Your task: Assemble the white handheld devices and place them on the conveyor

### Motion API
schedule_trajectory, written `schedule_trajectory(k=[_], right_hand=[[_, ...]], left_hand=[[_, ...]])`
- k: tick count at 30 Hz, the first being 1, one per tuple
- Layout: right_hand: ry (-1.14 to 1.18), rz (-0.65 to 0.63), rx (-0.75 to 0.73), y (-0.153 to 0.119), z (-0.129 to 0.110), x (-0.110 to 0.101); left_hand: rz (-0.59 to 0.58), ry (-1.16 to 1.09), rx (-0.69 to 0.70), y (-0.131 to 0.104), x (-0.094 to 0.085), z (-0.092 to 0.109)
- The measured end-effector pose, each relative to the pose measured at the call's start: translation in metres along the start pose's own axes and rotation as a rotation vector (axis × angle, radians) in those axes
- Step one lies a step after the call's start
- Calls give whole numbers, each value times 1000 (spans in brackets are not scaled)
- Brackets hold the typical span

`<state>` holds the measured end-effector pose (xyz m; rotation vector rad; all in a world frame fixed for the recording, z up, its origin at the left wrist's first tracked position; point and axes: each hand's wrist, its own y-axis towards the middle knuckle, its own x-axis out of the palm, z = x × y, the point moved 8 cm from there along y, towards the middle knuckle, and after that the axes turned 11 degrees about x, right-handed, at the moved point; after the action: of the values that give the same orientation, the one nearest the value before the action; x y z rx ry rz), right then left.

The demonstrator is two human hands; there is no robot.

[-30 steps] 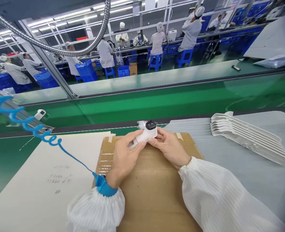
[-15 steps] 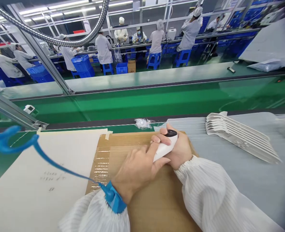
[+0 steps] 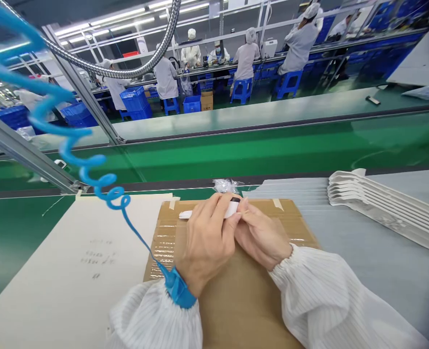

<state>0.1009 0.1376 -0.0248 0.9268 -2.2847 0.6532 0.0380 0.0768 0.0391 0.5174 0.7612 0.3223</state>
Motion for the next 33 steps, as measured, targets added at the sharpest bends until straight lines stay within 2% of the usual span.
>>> schedule_trajectory(k=[3,6,9,11,14,18,19,21,24,26,29,33], right_hand=[[17,0,12,1,2,0],[34,1,36,3,-1,-3],[56,-5,43,3,-10,-9],[93,20,41,3,-19,-16],[128,71,18,3,-29,-28],[110,111,19,6,-28,-33],[100,122,17,7,-26,-33],[64,117,0,8,-23,-31],[-19,89,-60,6,-22,-25],[-83,104,-109,3,-24,-24],[-152,144,-156,1,-26,-25],[-160,188,-162,4,-24,-31]], left_hand=[[-34,27,6,1,1,-1],[-65,25,-6,0,1,-12],[-91,47,-18,-3,0,-27],[-154,81,-41,-5,2,-35],[-223,47,-65,-6,6,-36],[-128,-70,-113,-3,0,-31],[-110,-97,-174,-4,0,-35],[-104,-215,-396,-9,4,-51],[-158,-571,-762,-25,22,-68],[-173,-753,-862,-28,28,-68],[-160,-832,-866,-25,25,-65],[-193,-935,-705,-16,24,-54]])
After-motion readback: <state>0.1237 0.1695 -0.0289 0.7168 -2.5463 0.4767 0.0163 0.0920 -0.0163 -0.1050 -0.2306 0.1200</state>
